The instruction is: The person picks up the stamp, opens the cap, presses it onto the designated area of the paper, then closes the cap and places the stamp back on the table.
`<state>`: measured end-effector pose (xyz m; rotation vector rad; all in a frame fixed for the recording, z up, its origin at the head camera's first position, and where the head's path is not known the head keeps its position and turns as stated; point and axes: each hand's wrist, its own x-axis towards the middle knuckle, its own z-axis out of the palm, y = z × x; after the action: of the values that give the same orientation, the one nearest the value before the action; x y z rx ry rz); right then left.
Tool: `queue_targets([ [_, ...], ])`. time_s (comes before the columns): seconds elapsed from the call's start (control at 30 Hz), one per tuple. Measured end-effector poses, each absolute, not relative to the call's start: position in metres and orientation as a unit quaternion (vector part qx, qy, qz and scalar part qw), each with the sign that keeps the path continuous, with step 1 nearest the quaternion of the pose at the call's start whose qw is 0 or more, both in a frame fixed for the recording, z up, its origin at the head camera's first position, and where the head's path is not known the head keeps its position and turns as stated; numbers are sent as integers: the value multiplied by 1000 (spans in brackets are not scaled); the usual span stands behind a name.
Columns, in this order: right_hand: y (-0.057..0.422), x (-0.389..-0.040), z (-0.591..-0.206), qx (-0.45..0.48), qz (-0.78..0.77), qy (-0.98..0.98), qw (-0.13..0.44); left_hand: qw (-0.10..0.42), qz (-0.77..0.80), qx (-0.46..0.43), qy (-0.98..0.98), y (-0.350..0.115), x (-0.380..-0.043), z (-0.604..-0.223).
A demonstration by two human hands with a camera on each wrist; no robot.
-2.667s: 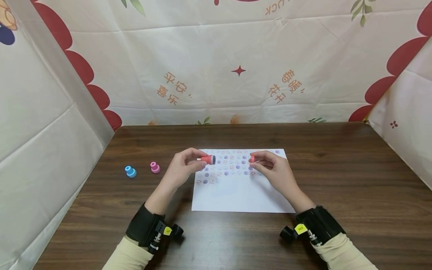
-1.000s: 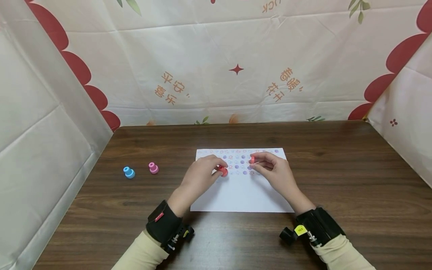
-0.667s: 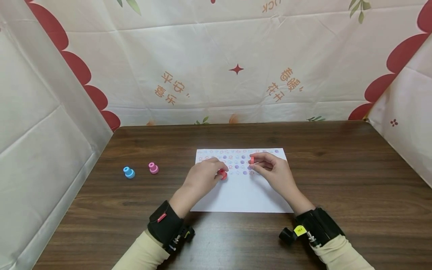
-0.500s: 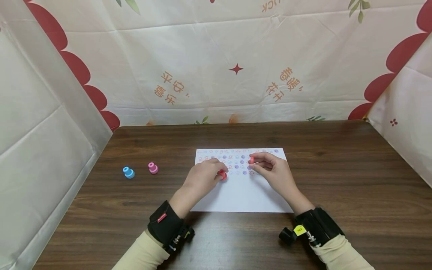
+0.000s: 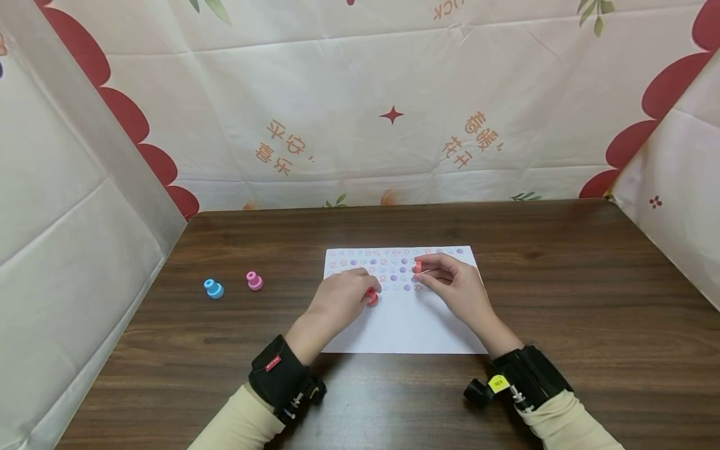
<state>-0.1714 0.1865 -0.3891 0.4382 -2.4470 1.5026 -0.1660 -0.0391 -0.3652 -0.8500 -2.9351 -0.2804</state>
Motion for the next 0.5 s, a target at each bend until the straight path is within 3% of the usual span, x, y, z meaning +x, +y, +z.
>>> queue_targets([
  [0.5,185,-170,-386,143,509,-842,108,29,-39,-268,-962,-28,-167,-360],
])
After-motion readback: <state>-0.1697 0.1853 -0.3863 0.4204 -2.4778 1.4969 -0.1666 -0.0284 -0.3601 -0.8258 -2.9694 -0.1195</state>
